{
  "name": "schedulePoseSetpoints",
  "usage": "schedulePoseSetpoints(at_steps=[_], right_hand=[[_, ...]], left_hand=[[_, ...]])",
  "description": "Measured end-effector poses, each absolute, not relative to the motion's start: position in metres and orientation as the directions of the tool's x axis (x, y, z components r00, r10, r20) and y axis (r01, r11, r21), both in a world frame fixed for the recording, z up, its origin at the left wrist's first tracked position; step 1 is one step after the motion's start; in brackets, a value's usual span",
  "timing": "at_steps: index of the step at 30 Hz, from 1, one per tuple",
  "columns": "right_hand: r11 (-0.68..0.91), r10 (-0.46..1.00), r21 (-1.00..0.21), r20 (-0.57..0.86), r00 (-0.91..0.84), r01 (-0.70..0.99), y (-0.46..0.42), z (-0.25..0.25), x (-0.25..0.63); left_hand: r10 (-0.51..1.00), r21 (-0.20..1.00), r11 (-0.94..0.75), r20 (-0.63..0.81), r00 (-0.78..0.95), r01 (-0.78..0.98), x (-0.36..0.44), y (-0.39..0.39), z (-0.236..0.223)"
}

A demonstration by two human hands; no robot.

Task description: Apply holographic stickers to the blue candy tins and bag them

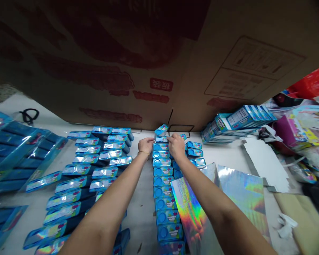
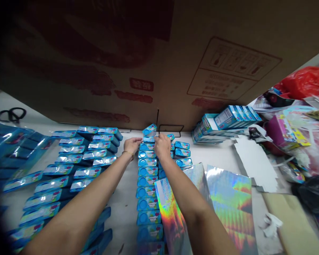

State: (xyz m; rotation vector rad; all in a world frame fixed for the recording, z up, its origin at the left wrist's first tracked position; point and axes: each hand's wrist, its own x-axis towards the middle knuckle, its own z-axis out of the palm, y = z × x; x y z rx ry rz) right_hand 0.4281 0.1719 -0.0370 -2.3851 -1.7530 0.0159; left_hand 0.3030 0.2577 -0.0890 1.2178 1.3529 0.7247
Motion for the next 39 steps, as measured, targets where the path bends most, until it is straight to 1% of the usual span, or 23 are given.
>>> schedulePoseSetpoints(at_steps=[2,3,6,8,9,11,12,15,17,20,21,23,25,27,29,31,32,34,37,39], right_hand=[[-0.163,0.984,-0.075,0.065,0.168,0.984,0.166,-0.035,0.433],[-0.132,0.99,-0.055,0.052,0.134,0.99,0.165,-0.033,0.435],[-0.077,0.992,-0.049,0.096,0.082,0.996,0.178,-0.025,0.442],[0.011,0.99,-0.039,0.14,-0.005,0.999,0.198,-0.019,0.445],[0.067,0.989,-0.021,0.134,-0.063,0.998,0.209,-0.017,0.446],[0.147,0.987,0.024,0.055,-0.148,0.989,0.229,-0.013,0.446],[0.163,0.987,0.046,0.002,-0.163,0.986,0.237,-0.013,0.445],[0.15,0.984,0.093,-0.116,-0.139,0.984,0.251,-0.012,0.44],[0.134,0.976,0.098,-0.183,-0.114,0.986,0.254,-0.012,0.437],[0.103,0.956,0.066,-0.282,-0.08,0.993,0.253,-0.007,0.44],[0.093,0.956,0.044,-0.282,-0.076,0.995,0.25,-0.004,0.444],[0.085,0.973,-0.028,-0.212,-0.089,0.996,0.237,0.004,0.454],[0.108,0.986,-0.133,-0.112,-0.123,0.985,0.209,0.012,0.465],[0.132,0.988,-0.244,-0.048,-0.148,0.961,0.167,0.018,0.47],[0.15,0.987,-0.331,-0.008,-0.161,0.932,0.117,0.018,0.467],[0.139,0.99,-0.367,0.037,-0.135,0.92,0.071,0.01,0.457],[0.143,0.99,-0.359,0.048,-0.134,0.922,0.052,0.003,0.451],[0.159,0.987,-0.293,0.053,-0.15,0.943,0.026,-0.011,0.44],[0.204,0.979,-0.169,0.04,-0.2,0.964,0.01,-0.028,0.43],[0.258,0.966,-0.126,0.052,-0.254,0.958,0.007,-0.033,0.43]], left_hand=[[0.941,0.937,0.209,-0.27,0.203,0.279,0.298,0.256,-0.085],[0.945,0.938,0.17,-0.243,0.22,0.303,0.296,0.255,-0.082],[0.96,0.924,0.111,-0.195,0.202,0.365,0.288,0.248,-0.069],[0.967,0.93,0.071,-0.153,0.204,0.359,0.282,0.239,-0.059],[0.966,0.938,0.04,-0.125,0.227,0.345,0.279,0.232,-0.054],[0.956,0.951,-0.015,-0.077,0.282,0.309,0.272,0.217,-0.046],[0.951,0.954,-0.025,-0.069,0.301,0.299,0.268,0.21,-0.043],[0.944,0.951,-0.019,-0.084,0.32,0.308,0.254,0.195,-0.041],[0.938,0.946,-0.014,-0.1,0.332,0.323,0.246,0.191,-0.042],[0.92,0.935,-0.021,-0.12,0.372,0.353,0.238,0.186,-0.041],[0.916,0.93,-0.036,-0.116,0.384,0.366,0.237,0.183,-0.039],[0.91,0.92,-0.088,-0.082,0.406,0.382,0.237,0.173,-0.034],[0.889,0.912,-0.165,-0.028,0.457,0.377,0.24,0.158,-0.028],[0.831,0.883,-0.263,0.002,0.557,0.388,0.246,0.137,-0.022],[0.758,0.805,-0.385,-0.003,0.652,0.451,0.253,0.116,-0.02],[0.714,0.685,-0.498,-0.024,0.699,0.532,0.262,0.097,-0.022],[0.711,0.628,-0.534,-0.031,0.703,0.567,0.266,0.09,-0.023],[0.725,0.553,-0.56,-0.032,0.687,0.617,0.271,0.081,-0.028],[0.762,0.52,-0.545,-0.021,0.647,0.658,0.275,0.075,-0.034],[0.776,0.518,-0.533,-0.017,0.631,0.67,0.275,0.073,-0.037]])
